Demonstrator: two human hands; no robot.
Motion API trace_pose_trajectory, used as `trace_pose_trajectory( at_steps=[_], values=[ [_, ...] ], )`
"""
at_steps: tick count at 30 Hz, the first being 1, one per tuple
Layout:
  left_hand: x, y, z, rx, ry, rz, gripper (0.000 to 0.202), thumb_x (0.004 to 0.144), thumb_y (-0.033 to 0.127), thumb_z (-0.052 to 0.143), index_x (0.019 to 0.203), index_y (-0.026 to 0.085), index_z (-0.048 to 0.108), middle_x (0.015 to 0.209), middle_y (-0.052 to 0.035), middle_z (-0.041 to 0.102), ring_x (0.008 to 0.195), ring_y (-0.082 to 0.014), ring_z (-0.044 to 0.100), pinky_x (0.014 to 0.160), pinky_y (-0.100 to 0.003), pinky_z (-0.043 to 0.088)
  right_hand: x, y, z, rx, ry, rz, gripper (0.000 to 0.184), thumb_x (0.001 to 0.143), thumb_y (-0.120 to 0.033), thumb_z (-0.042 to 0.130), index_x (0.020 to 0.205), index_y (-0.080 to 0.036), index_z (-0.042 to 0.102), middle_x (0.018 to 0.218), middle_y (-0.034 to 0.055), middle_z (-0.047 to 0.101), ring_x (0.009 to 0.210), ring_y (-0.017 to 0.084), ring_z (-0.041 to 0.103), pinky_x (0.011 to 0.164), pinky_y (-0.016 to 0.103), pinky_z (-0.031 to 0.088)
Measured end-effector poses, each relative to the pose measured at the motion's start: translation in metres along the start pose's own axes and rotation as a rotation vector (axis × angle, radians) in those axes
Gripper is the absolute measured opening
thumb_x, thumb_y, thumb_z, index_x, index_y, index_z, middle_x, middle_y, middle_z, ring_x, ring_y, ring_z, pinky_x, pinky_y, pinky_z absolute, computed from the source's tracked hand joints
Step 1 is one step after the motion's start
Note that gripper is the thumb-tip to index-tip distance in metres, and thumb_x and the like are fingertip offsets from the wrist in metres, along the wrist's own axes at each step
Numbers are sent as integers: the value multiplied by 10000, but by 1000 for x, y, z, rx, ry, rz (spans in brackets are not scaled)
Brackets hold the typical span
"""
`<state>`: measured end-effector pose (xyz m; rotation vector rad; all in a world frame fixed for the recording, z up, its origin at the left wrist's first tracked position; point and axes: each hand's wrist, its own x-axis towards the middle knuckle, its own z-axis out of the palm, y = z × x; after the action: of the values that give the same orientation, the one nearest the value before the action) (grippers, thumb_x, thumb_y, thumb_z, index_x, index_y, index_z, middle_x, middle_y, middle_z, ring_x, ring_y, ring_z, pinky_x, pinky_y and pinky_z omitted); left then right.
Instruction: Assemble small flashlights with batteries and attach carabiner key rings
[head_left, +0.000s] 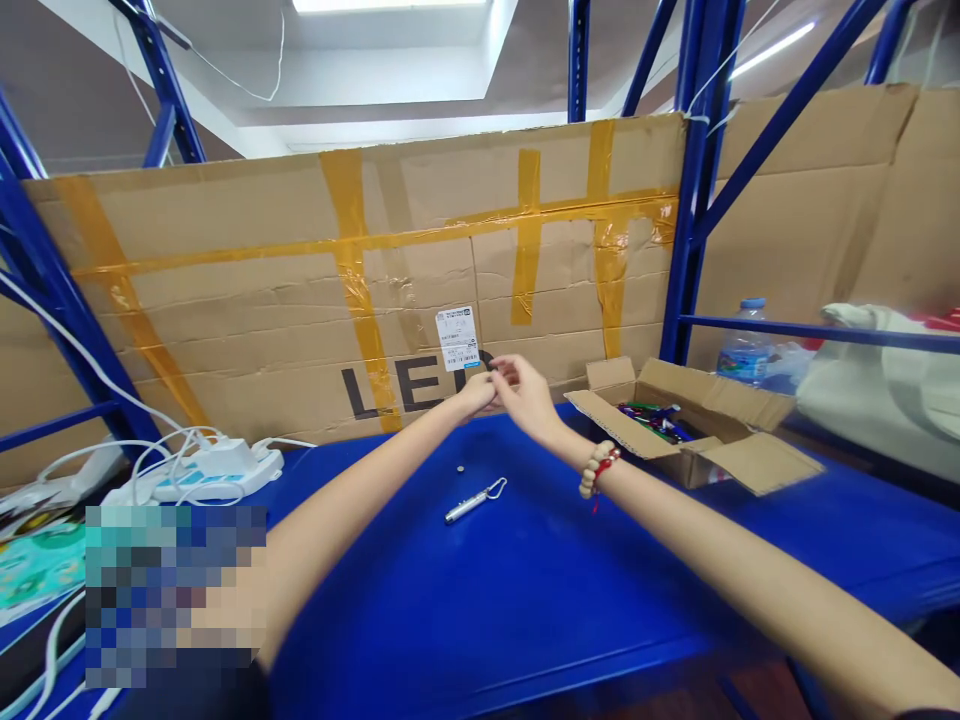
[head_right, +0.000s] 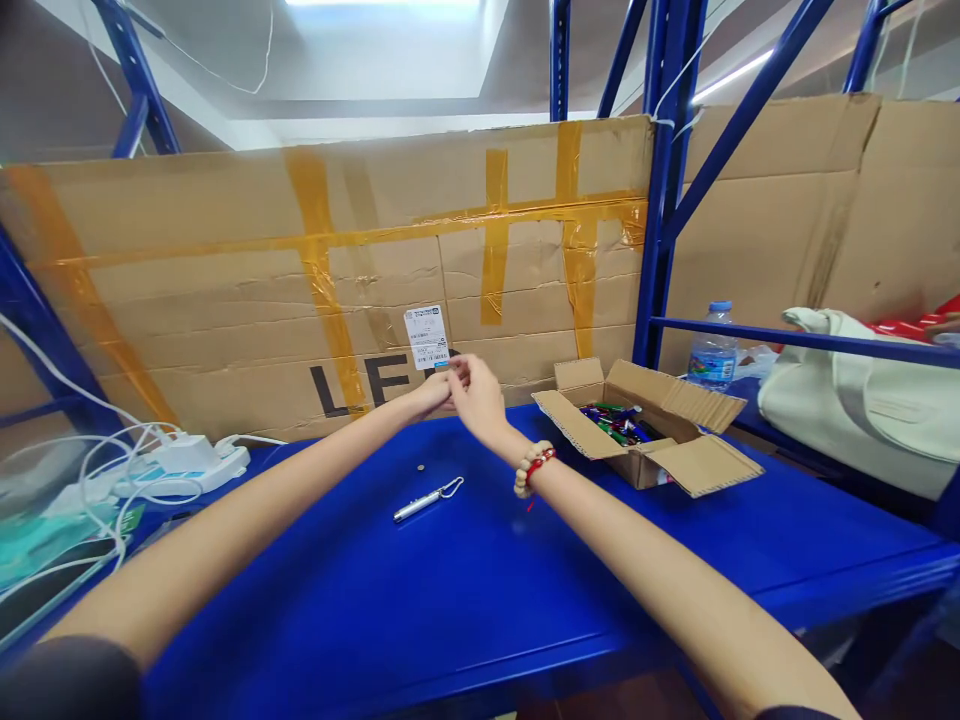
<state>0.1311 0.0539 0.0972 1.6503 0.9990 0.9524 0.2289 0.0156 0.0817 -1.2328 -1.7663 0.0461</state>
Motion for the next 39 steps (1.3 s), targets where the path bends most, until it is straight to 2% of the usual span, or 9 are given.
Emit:
trace_pose_trajectory(
  at_steps=[4,8,10,12,21,26,31,35,39],
  values=[
    [-52,-42,-84,455,206,-85,307,872,282,512,1156,165,506,1200,-92,514,1025,-220,541,855,-435,461,-15,2,47,24,-409,-22,272,682,-322,682,908,-170,676,828,30,696,733,133,631,663,198,467],
    [-104,-74,-139,743,340,-194,541,683,301,712,1158,143,509,1357,-201,364,1308,-444,121,992,-581,219,-22,3,72,-51,-619,-2,208,609,-270,752,762,-142,694,769,50,700,695,148,637,646,220,472],
    [-119,-88,-152,810,366,-243,466,728,314,672,1139,150,527,1327,-191,406,1287,-426,214,981,-571,253,-22,2,75,-88,-674,2,145,703,-261,690,770,-134,675,791,40,694,720,131,634,699,250,483],
    [-126,-99,-156,841,355,-262,349,837,296,559,1153,157,512,1248,-117,486,1143,-287,462,920,-502,390,-20,0,75,-120,-717,6,148,767,-270,635,789,-125,655,803,25,686,734,121,630,730,286,490],
    [-105,-108,-109,819,149,-93,286,876,282,508,1133,159,517,1146,-85,544,960,-198,570,804,-398,492,-21,5,58,-195,-708,8,107,637,-252,711,703,-169,696,715,16,701,674,139,636,610,198,452],
    [-97,-99,-71,761,-13,-30,313,876,289,505,1166,172,505,1225,-95,506,1059,-227,528,886,-451,442,-7,31,-5,-280,-491,30,184,708,-352,642,784,-192,693,789,33,696,733,152,619,657,233,431],
    [-94,-92,-49,694,-175,-8,414,909,291,381,1311,191,390,1429,-100,327,1358,-252,159,1096,-465,95,-3,63,-92,-585,-186,340,307,670,-513,623,801,-245,694,836,54,689,768,229,595,552,284,379],
    [-99,-86,-42,642,-235,16,425,905,371,338,1291,218,428,1415,-54,358,1359,-257,140,1091,-481,53,-20,90,-133,-841,-184,552,294,696,-476,607,850,-241,695,853,90,678,733,260,578,529,313,358],
    [-110,-84,-48,569,-167,39,436,879,474,349,1253,286,471,1383,-18,416,1346,-263,198,1088,-477,97,-31,109,-138,-860,-259,530,205,744,-299,588,859,-175,701,862,128,676,744,265,594,560,320,389]
  ],
)
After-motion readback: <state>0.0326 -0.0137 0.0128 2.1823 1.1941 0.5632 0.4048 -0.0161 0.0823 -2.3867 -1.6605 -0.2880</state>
